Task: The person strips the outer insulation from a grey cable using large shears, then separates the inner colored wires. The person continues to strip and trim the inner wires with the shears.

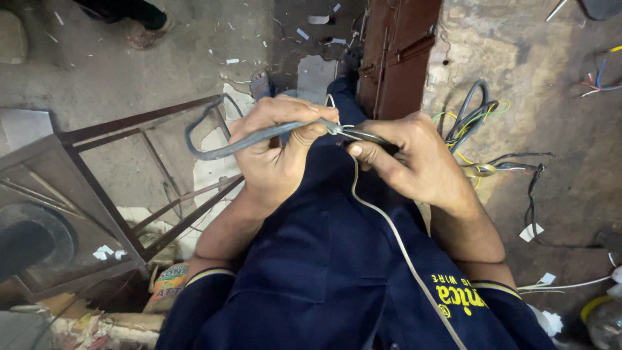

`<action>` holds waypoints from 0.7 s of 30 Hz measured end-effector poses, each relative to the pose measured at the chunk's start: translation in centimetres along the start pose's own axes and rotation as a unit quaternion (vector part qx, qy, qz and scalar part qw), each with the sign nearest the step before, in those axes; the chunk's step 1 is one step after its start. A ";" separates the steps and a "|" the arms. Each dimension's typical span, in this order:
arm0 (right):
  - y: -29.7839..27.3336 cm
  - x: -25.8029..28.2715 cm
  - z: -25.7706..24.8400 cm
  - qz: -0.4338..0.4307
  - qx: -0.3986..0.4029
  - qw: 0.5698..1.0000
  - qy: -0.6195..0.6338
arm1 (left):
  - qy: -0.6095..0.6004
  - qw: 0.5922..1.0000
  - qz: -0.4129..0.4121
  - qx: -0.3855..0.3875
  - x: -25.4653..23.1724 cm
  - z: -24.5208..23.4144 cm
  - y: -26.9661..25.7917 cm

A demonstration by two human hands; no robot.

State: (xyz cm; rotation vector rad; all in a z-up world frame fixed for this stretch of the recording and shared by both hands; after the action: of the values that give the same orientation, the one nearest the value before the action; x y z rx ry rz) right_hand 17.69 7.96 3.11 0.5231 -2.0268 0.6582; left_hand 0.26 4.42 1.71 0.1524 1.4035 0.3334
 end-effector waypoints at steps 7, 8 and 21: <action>-0.4 0.0 0.0 -0.036 -0.020 0.999 0.030 | 0.015 1.000 0.018 0.008 -0.6 0.6 0.1; -0.4 -0.1 0.1 -0.040 -0.023 0.998 0.033 | 0.017 1.000 0.020 0.007 -0.7 0.8 0.2; -1.9 -1.8 1.5 -0.062 -0.069 0.991 0.097 | 0.021 1.000 0.014 0.002 -0.1 1.7 -0.6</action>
State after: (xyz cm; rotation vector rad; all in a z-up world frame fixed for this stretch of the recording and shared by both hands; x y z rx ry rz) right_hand 18.71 5.75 1.38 0.4798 -1.8252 0.4697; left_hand 2.03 4.00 1.92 0.1698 1.4441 0.3576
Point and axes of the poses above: each hand's wrist, its own y-axis towards the middle knuckle, its own z-axis out of the palm, x = y × z, the point moved 7 cm from there along y, towards the middle knuckle
